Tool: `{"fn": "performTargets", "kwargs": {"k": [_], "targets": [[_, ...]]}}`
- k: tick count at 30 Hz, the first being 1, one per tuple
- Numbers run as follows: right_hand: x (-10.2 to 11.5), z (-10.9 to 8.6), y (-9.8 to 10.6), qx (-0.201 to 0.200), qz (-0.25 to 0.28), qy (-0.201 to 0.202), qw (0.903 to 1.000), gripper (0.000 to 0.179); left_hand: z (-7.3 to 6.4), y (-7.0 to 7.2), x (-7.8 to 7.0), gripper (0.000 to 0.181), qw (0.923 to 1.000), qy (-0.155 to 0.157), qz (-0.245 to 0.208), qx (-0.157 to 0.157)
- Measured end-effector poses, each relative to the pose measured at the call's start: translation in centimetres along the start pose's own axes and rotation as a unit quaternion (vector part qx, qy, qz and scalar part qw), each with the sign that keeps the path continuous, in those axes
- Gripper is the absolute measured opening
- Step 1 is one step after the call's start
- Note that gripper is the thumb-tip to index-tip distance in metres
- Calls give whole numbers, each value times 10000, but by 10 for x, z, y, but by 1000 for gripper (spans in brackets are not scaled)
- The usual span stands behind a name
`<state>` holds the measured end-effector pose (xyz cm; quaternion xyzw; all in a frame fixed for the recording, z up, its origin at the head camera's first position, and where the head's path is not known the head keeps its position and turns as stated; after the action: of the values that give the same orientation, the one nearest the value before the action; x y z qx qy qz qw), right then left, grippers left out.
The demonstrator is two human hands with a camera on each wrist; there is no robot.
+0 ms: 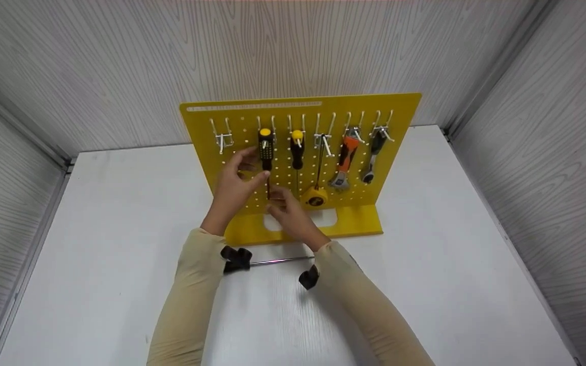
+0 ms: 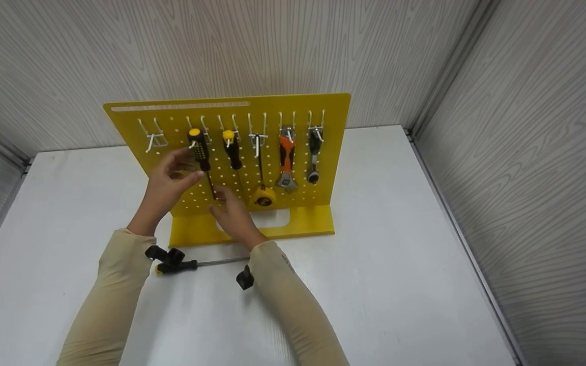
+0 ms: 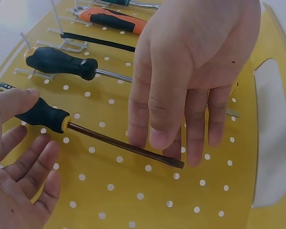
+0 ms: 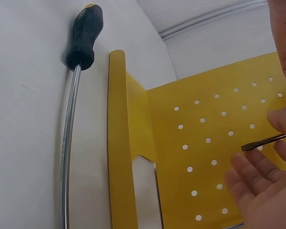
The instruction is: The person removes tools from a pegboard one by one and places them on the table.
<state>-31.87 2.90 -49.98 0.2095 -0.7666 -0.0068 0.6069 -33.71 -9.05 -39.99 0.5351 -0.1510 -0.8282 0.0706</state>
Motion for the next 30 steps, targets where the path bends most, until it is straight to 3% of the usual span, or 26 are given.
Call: {"fn": "performTargets", "kwargs": {"k": [10, 18, 23, 30], "targets": [[-4, -5, 1, 28, -112, -169, 9998, 47, 3, -2, -1, 53, 9999, -21, 120, 11], [-5, -13, 3, 21, -346, -20, 9994, 46, 4, -2, -4, 51, 9999, -75, 62, 49], [-5, -19, 6, -30, -285, -16, 9996, 41, 4, -6, -4, 50, 9998, -34, 74, 161], [7, -30, 1, 135, -104, 207, 9996, 40, 1, -5, -12, 47, 9999, 15, -96, 80]]}}
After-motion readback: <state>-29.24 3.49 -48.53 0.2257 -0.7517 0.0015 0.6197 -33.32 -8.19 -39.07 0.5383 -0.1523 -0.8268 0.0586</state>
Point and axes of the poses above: each hand's wrist, its own z-axis towards the middle knuckle, its own y-axis out of the back of the hand, x = y × z, the point moved 9 cm from there along z, towards the middle knuckle, and after that the axes turned 13 degrees about -y, right-handed, at the moved point
